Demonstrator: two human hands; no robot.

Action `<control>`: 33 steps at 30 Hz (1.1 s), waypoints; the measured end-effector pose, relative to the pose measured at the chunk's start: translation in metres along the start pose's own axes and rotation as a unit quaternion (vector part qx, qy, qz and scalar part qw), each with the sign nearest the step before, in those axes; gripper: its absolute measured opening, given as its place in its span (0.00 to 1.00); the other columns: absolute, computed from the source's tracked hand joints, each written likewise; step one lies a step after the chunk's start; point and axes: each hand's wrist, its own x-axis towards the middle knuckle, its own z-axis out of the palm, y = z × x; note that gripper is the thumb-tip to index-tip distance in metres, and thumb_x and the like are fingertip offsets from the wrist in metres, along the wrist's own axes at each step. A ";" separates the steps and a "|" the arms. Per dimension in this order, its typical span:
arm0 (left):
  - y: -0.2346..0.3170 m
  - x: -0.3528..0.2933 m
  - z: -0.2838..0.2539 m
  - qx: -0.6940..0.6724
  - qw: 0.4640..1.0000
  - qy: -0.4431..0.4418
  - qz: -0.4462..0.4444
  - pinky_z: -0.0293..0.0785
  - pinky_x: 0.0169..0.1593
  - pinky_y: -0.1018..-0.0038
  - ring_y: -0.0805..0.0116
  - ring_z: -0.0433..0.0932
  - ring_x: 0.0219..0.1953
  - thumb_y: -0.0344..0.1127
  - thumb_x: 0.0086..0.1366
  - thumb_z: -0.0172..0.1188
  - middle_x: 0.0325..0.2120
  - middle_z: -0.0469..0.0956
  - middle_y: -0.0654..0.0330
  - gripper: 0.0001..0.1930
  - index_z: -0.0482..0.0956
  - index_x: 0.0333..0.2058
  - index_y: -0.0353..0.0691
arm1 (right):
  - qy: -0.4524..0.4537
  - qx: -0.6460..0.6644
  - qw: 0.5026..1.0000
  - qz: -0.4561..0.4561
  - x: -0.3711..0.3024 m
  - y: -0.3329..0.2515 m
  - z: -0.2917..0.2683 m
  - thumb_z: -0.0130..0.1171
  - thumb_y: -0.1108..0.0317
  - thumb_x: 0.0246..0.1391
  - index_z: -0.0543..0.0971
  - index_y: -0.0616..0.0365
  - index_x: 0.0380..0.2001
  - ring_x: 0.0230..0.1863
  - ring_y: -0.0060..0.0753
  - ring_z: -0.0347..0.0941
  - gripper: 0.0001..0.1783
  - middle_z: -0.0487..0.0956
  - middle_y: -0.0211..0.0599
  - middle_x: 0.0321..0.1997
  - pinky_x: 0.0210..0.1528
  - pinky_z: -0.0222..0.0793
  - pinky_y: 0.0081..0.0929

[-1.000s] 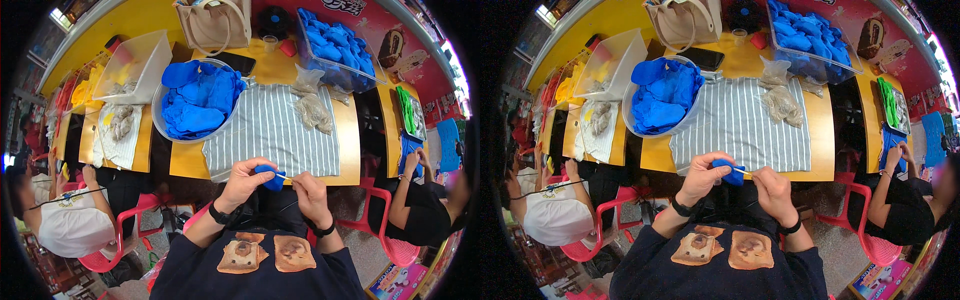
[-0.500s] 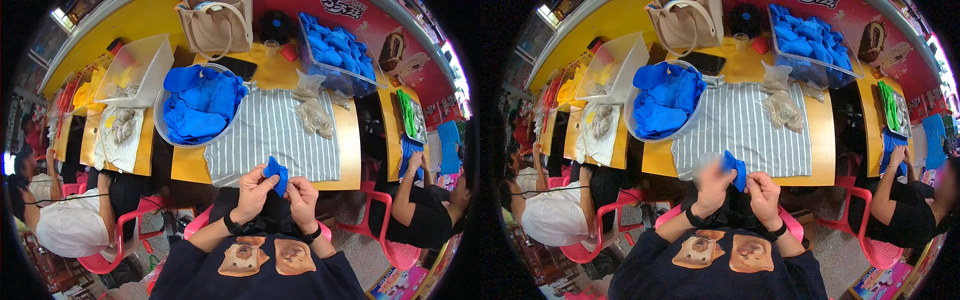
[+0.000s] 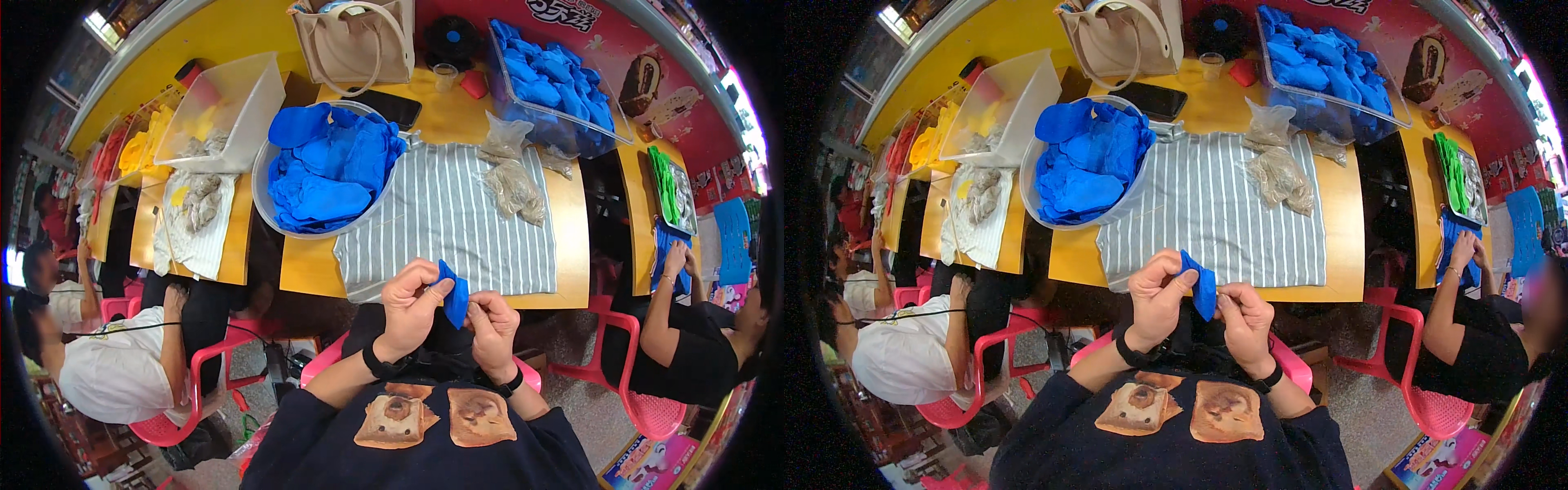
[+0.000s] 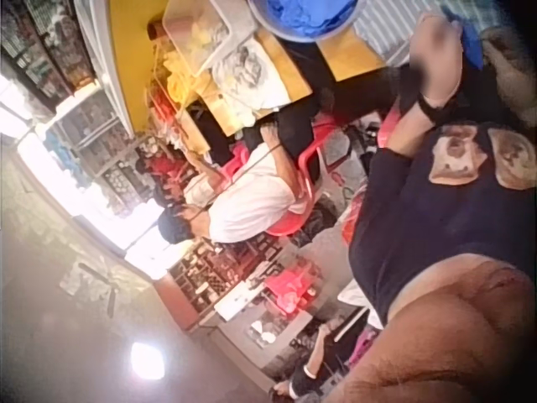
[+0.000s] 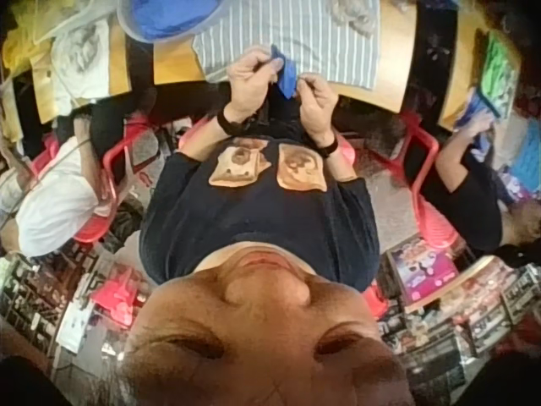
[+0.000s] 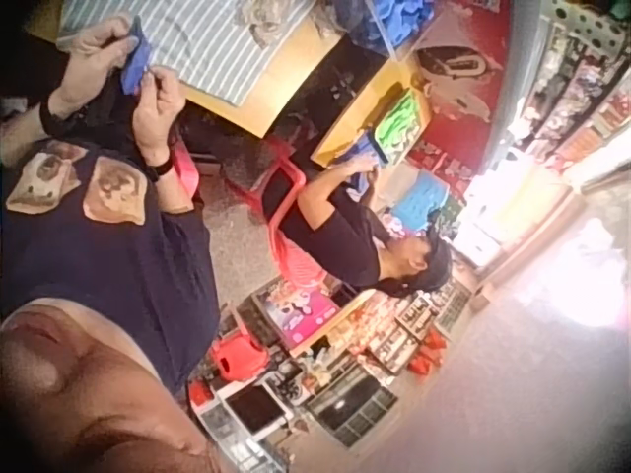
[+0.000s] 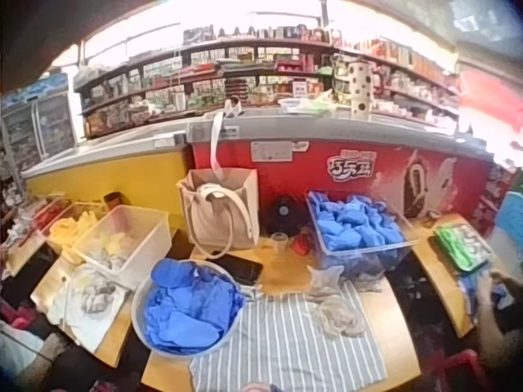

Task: The person sits at a table and repeatedly stuffs small amounts of a beige granular material into blue fabric pouches. They manipulate the pouches by hand, folding the tops to secure the contents, and place the finished items into a clear plastic container. The workspace includes a bowl of blue pouches, a pile of the granular material, and a striped cloth.

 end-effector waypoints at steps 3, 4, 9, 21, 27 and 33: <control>0.006 0.006 0.001 -0.002 1.000 -0.011 -0.004 0.67 0.34 0.82 0.79 0.70 0.31 0.20 0.58 0.62 0.29 0.72 0.63 0.06 0.74 0.26 0.32 | -0.016 -0.029 0.999 -0.018 0.001 0.000 -0.001 0.52 0.79 0.60 0.75 0.65 0.35 0.26 0.14 0.67 0.03 0.74 0.28 0.26 0.29 0.64 0.15; 0.006 0.007 0.000 -0.009 1.000 -0.016 -0.002 0.67 0.34 0.82 0.79 0.70 0.31 0.20 0.58 0.62 0.29 0.72 0.63 0.05 0.74 0.26 0.32 | -0.021 -0.032 0.999 -0.018 0.002 -0.001 -0.002 0.52 0.79 0.60 0.75 0.65 0.35 0.26 0.14 0.67 0.03 0.74 0.27 0.26 0.29 0.64 0.14; 0.013 0.015 0.003 -0.006 1.000 -0.011 0.009 0.66 0.34 0.81 0.77 0.71 0.31 0.19 0.57 0.62 0.29 0.73 0.62 0.05 0.75 0.26 0.31 | -0.044 -0.014 0.999 0.012 0.003 -0.007 -0.006 0.52 0.79 0.60 0.75 0.65 0.35 0.25 0.13 0.66 0.03 0.73 0.26 0.26 0.28 0.62 0.14; 0.011 0.017 0.002 0.025 0.999 -0.005 0.032 0.67 0.33 0.83 0.79 0.71 0.31 0.17 0.57 0.60 0.30 0.73 0.62 0.06 0.73 0.26 0.31 | -0.011 -0.106 0.992 -0.064 0.006 -0.003 -0.001 0.51 0.80 0.59 0.75 0.65 0.34 0.24 0.12 0.63 0.04 0.71 0.25 0.23 0.26 0.60 0.14; 0.003 0.014 -0.008 0.115 0.989 -0.076 0.052 0.68 0.32 0.83 0.80 0.71 0.31 0.18 0.57 0.60 0.30 0.73 0.62 0.04 0.75 0.27 0.31 | 0.020 -0.071 0.997 -0.019 0.003 -0.001 0.000 0.51 0.81 0.58 0.75 0.65 0.33 0.25 0.13 0.66 0.03 0.72 0.25 0.24 0.28 0.63 0.15; 0.020 0.021 0.000 -0.047 0.997 -0.033 -0.043 0.68 0.34 0.83 0.80 0.72 0.31 0.20 0.58 0.60 0.30 0.73 0.63 0.03 0.75 0.28 0.32 | 0.001 -0.203 0.966 -0.159 0.011 -0.002 -0.004 0.53 0.83 0.54 0.75 0.65 0.33 0.21 0.23 0.69 0.05 0.73 0.33 0.21 0.24 0.63 0.21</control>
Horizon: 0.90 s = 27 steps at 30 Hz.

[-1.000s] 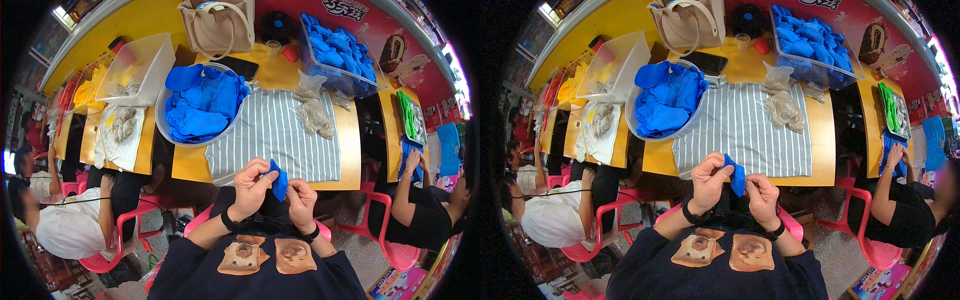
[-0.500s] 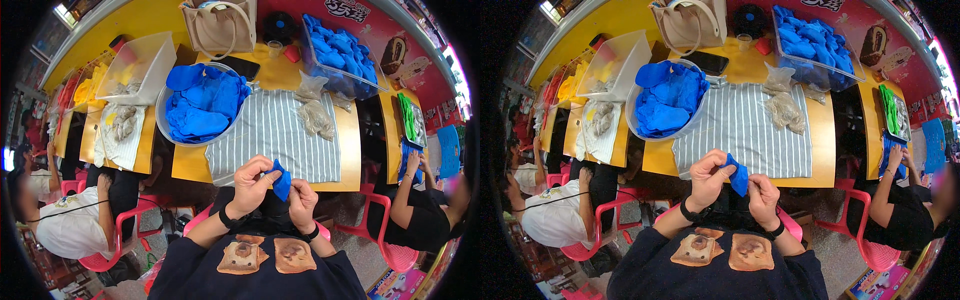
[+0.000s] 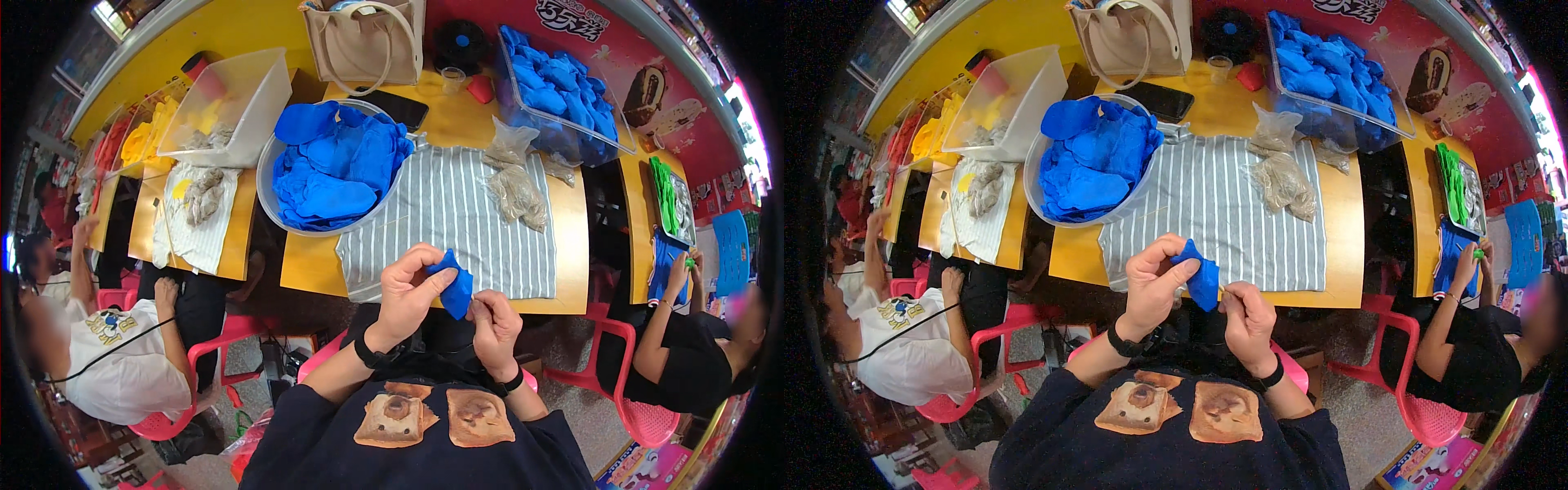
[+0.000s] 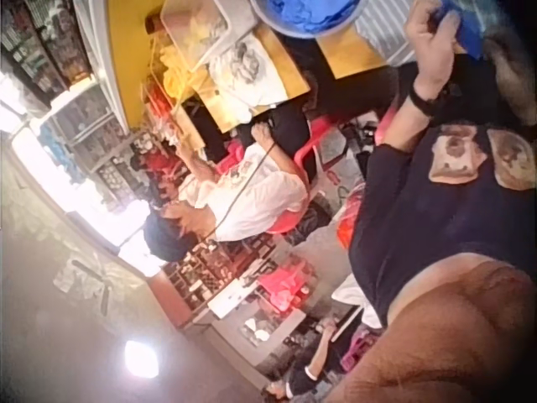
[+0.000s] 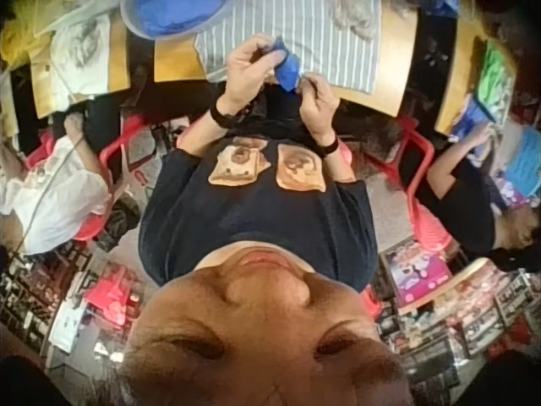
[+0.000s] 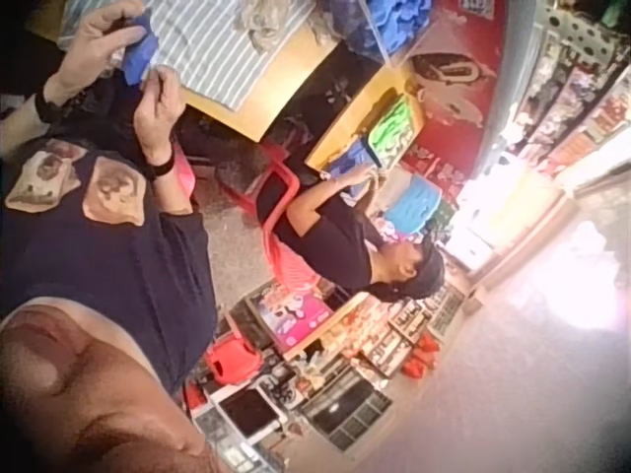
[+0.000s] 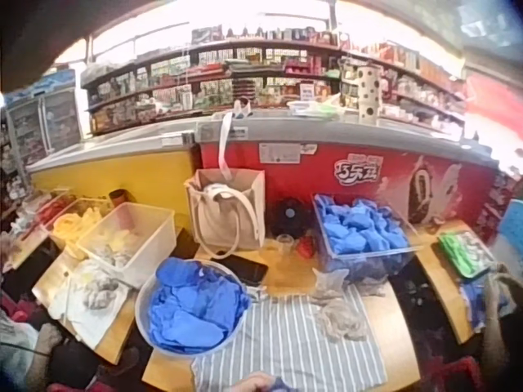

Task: The person sits at a table and repeatedly stuffs small amounts of a beige granular material into blue fabric pouches. They manipulate the pouches by hand, folding the tops to secure the contents, and place the finished items into a clear plastic container. The workspace includes a bowl of blue pouches, a pile of the granular material, and a striped cloth.

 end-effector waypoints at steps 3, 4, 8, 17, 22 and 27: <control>0.003 0.003 0.000 -0.016 1.000 -0.012 -0.003 0.67 0.35 0.82 0.79 0.71 0.32 0.21 0.58 0.61 0.30 0.73 0.63 0.03 0.75 0.28 0.32 | -0.051 -0.087 0.991 -0.091 0.006 -0.005 -0.013 0.53 0.85 0.52 0.74 0.65 0.31 0.19 0.31 0.70 0.05 0.71 0.39 0.20 0.22 0.63 0.24; 0.003 0.002 -0.001 -0.004 1.000 -0.026 -0.001 0.67 0.36 0.81 0.78 0.70 0.32 0.22 0.58 0.62 0.30 0.72 0.62 0.03 0.76 0.28 0.32 | -0.049 -0.088 0.991 -0.088 0.007 -0.010 -0.014 0.53 0.84 0.52 0.74 0.65 0.30 0.19 0.35 0.70 0.04 0.70 0.41 0.20 0.22 0.63 0.26; 0.000 0.003 -0.006 0.048 0.994 -0.096 -0.021 0.67 0.35 0.81 0.79 0.71 0.32 0.23 0.56 0.63 0.28 0.73 0.63 0.04 0.76 0.27 0.32 | -0.072 -0.104 0.986 -0.110 0.009 -0.014 -0.021 0.53 0.84 0.51 0.73 0.65 0.29 0.19 0.36 0.70 0.04 0.70 0.40 0.20 0.22 0.64 0.26; 0.004 0.006 -0.006 0.035 0.988 -0.104 -0.108 0.68 0.34 0.81 0.79 0.73 0.30 0.19 0.54 0.64 0.28 0.75 0.63 0.04 0.78 0.26 0.32 | -0.068 -0.069 0.993 -0.070 0.006 -0.013 -0.011 0.52 0.86 0.50 0.74 0.65 0.30 0.20 0.36 0.70 0.06 0.70 0.40 0.20 0.22 0.64 0.26; 0.002 0.006 -0.008 0.029 0.991 -0.085 -0.095 0.69 0.34 0.82 0.79 0.73 0.30 0.21 0.55 0.64 0.28 0.75 0.64 0.03 0.79 0.27 0.33 | -0.073 -0.113 0.985 -0.111 0.006 -0.008 -0.017 0.52 0.86 0.50 0.74 0.65 0.30 0.20 0.35 0.71 0.06 0.71 0.40 0.20 0.23 0.64 0.25; -0.005 0.001 0.000 0.065 0.989 -0.119 -0.057 0.68 0.34 0.83 0.80 0.72 0.30 0.21 0.55 0.64 0.27 0.75 0.64 0.04 0.77 0.26 0.33 | -0.044 -0.058 0.995 -0.063 -0.003 -0.007 -0.008 0.52 0.85 0.51 0.74 0.65 0.30 0.19 0.29 0.70 0.05 0.72 0.38 0.20 0.23 0.64 0.22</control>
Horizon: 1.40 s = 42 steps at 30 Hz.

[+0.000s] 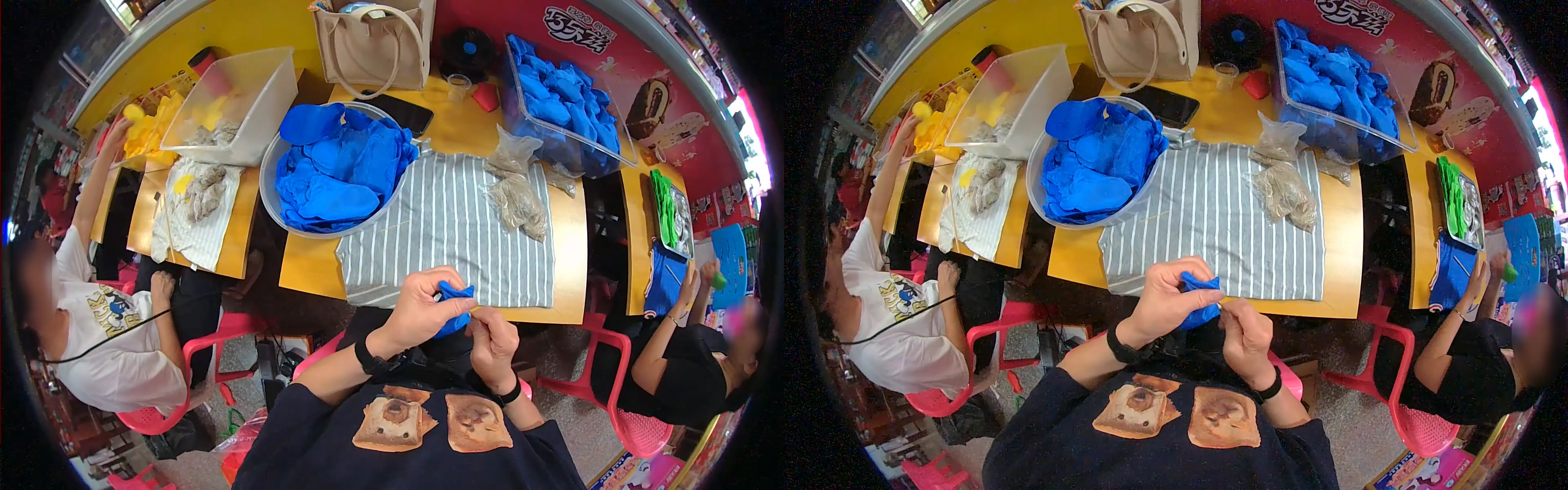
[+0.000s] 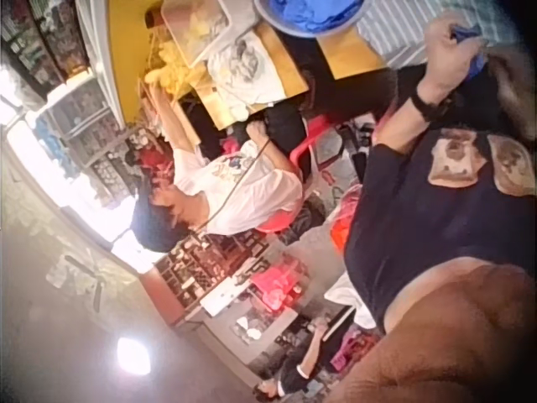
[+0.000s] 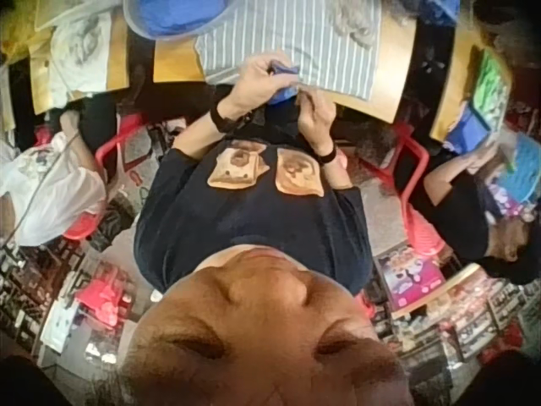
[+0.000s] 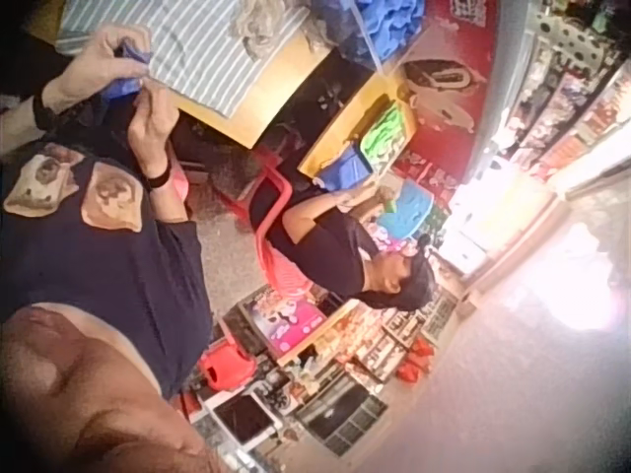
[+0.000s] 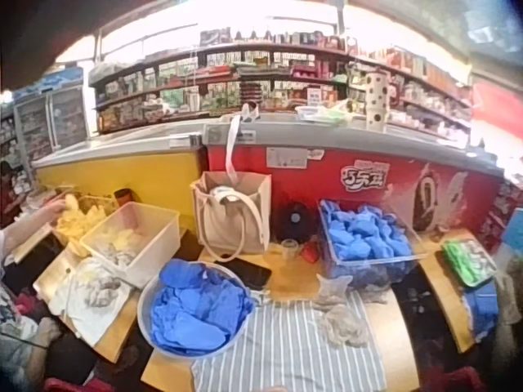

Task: The person sits at a table and repeatedly stuffs small amounts of a beige granular material into blue fabric pouches. They manipulate the pouches by hand, folding the tops to secure the contents, and place the finished items into a clear plastic container. The workspace includes a bowl of blue pouches, a pile of the granular material, and a striped cloth.

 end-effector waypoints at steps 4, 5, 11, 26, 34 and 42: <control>-0.002 0.000 0.000 -0.031 0.999 0.007 -0.021 0.68 0.34 0.84 0.82 0.72 0.30 0.22 0.56 0.64 0.27 0.75 0.65 0.04 0.77 0.27 0.33 | 0.015 0.027 0.999 0.027 -0.001 0.000 0.005 0.53 0.85 0.51 0.74 0.64 0.30 0.20 0.24 0.70 0.05 0.71 0.35 0.19 0.24 0.63 0.20; -0.001 -0.001 -0.001 -0.038 0.999 0.007 -0.029 0.69 0.34 0.84 0.81 0.73 0.30 0.22 0.56 0.64 0.27 0.75 0.65 0.04 0.77 0.28 0.33 | 0.002 0.025 0.999 0.022 0.001 0.000 0.003 0.52 0.85 0.52 0.74 0.65 0.30 0.20 0.26 0.70 0.05 0.71 0.36 0.19 0.24 0.64 0.21; 0.007 -0.003 0.006 -0.102 0.990 0.094 -0.032 0.66 0.32 0.83 0.82 0.70 0.29 0.24 0.58 0.62 0.26 0.74 0.66 0.03 0.78 0.27 0.33 | 0.010 0.020 0.999 0.043 0.002 0.003 -0.002 0.51 0.85 0.52 0.73 0.65 0.31 0.19 0.28 0.70 0.05 0.71 0.38 0.20 0.24 0.65 0.22; -0.004 -0.007 0.005 -0.031 0.994 0.101 -0.013 0.67 0.31 0.84 0.82 0.71 0.29 0.24 0.58 0.63 0.28 0.74 0.65 0.03 0.79 0.28 0.31 | -0.006 0.035 0.997 0.062 0.001 -0.001 0.001 0.51 0.84 0.54 0.74 0.65 0.31 0.21 0.20 0.69 0.05 0.72 0.32 0.21 0.24 0.63 0.18; -0.015 -0.010 0.018 0.008 0.986 0.160 0.043 0.63 0.27 0.82 0.82 0.68 0.25 0.24 0.57 0.64 0.21 0.71 0.65 0.06 0.77 0.24 0.32 | 0.012 0.109 0.986 0.127 -0.008 0.001 0.012 0.51 0.82 0.55 0.75 0.64 0.31 0.21 0.20 0.69 0.04 0.72 0.32 0.20 0.25 0.64 0.19; -0.005 -0.001 0.006 0.021 0.993 0.120 -0.006 0.68 0.30 0.84 0.83 0.72 0.26 0.25 0.59 0.63 0.25 0.75 0.67 0.04 0.77 0.27 0.33 | -0.001 0.103 0.991 0.084 0.003 0.007 0.009 0.51 0.83 0.55 0.74 0.65 0.32 0.20 0.22 0.69 0.04 0.72 0.33 0.19 0.24 0.64 0.19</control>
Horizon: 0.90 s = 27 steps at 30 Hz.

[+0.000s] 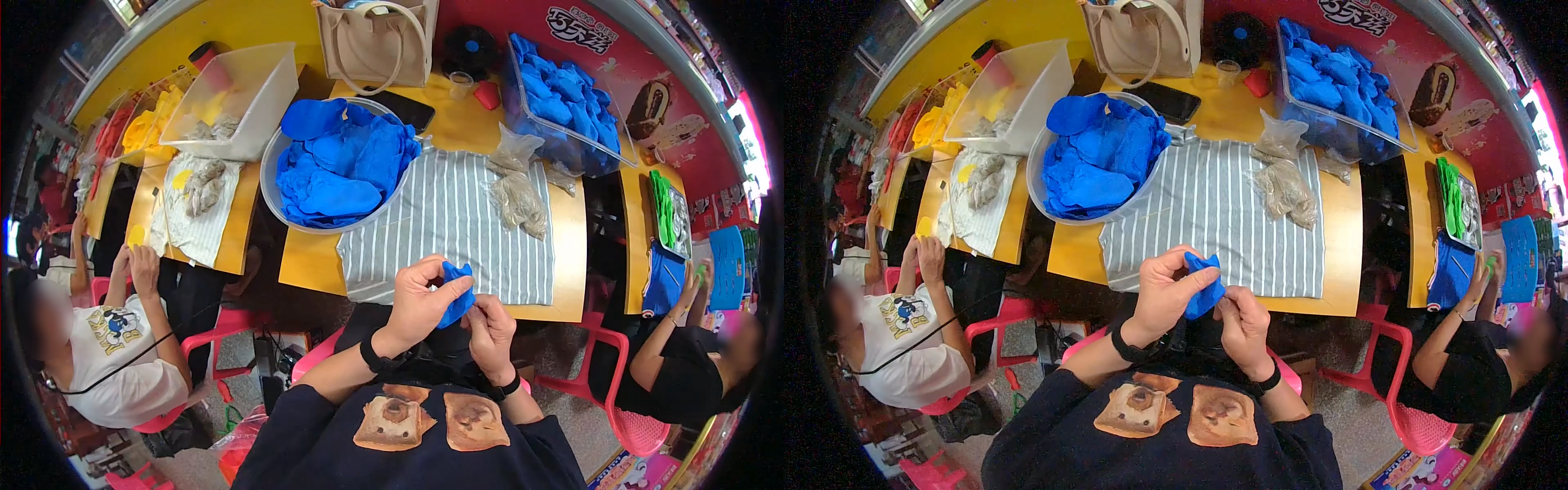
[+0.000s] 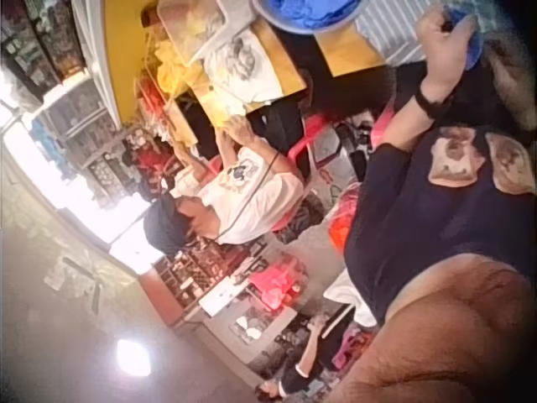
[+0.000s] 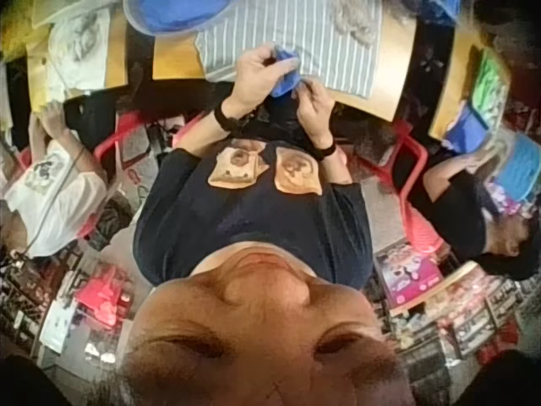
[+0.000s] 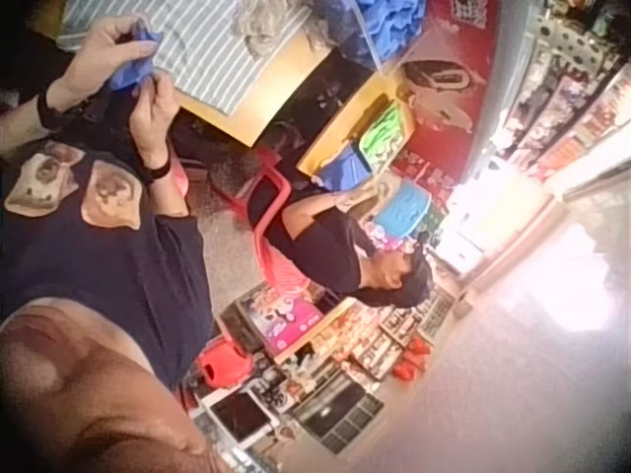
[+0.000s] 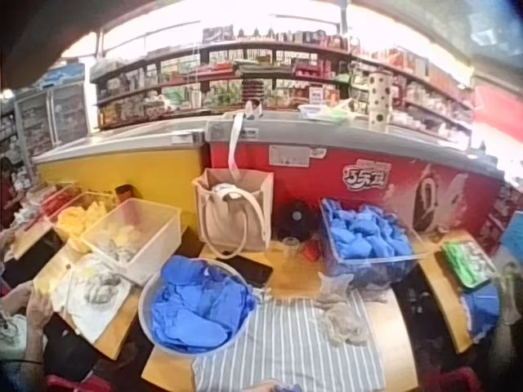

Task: The person sits at a table and repeatedly stuffs small amounts of a beige granular material into blue fabric pouches. They manipulate the pouches by hand, folding the tops to secure the contents, and place the finished items into a clear plastic container. The workspace includes a bowl of blue pouches, a pile of the granular material, and a striped cloth.

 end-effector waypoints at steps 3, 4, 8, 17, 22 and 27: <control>0.003 -0.001 0.003 -0.020 1.000 0.011 0.002 0.68 0.30 0.84 0.83 0.72 0.26 0.24 0.59 0.62 0.24 0.75 0.67 0.03 0.77 0.27 0.33 | 0.008 -0.095 0.994 -0.045 0.002 -0.006 -0.002 0.51 0.84 0.54 0.73 0.65 0.31 0.19 0.25 0.70 0.05 0.72 0.35 0.19 0.23 0.64 0.21; 0.000 0.000 0.002 -0.002 1.000 -0.003 0.015 0.68 0.30 0.84 0.83 0.72 0.26 0.24 0.59 0.62 0.24 0.75 0.67 0.03 0.77 0.27 0.33 | 0.011 -0.094 0.995 -0.042 0.001 -0.006 -0.002 0.51 0.84 0.53 0.73 0.65 0.31 0.19 0.26 0.70 0.05 0.71 0.36 0.19 0.23 0.64 0.22; -0.001 -0.004 0.004 -0.035 0.999 -0.012 -0.027 0.69 0.30 0.84 0.83 0.73 0.27 0.22 0.59 0.61 0.23 0.75 0.67 0.02 0.77 0.28 0.34 | 0.018 -0.085 0.995 -0.046 0.000 -0.007 0.005 0.50 0.85 0.51 0.73 0.65 0.30 0.19 0.30 0.71 0.06 0.71 0.38 0.19 0.23 0.65 0.24; 0.015 0.020 -0.018 -0.155 0.981 -0.030 -0.110 0.72 0.29 0.82 0.79 0.76 0.25 0.26 0.59 0.63 0.24 0.79 0.64 0.02 0.80 0.30 0.34 | -0.156 -0.308 0.918 -0.195 0.020 -0.017 -0.041 0.53 0.84 0.48 0.74 0.65 0.30 0.20 0.44 0.71 0.05 0.72 0.44 0.23 0.21 0.64 0.31; -0.005 0.027 -0.020 -0.191 0.920 -0.168 -0.300 0.75 0.29 0.80 0.76 0.78 0.24 0.31 0.64 0.59 0.25 0.80 0.61 0.06 0.80 0.33 0.34 | -0.190 -0.018 0.980 -0.058 0.021 -0.024 -0.038 0.52 0.82 0.52 0.74 0.64 0.30 0.21 0.29 0.72 0.03 0.73 0.37 0.21 0.23 0.65 0.23; -0.014 0.008 -0.011 -0.162 0.965 -0.091 -0.183 0.77 0.40 0.79 0.74 0.80 0.37 0.38 0.70 0.50 0.38 0.80 0.55 0.16 0.75 0.46 0.30 | -0.082 0.132 0.982 0.103 0.013 -0.007 -0.033 0.50 0.78 0.60 0.74 0.64 0.33 0.22 0.14 0.65 0.03 0.73 0.27 0.22 0.24 0.59 0.15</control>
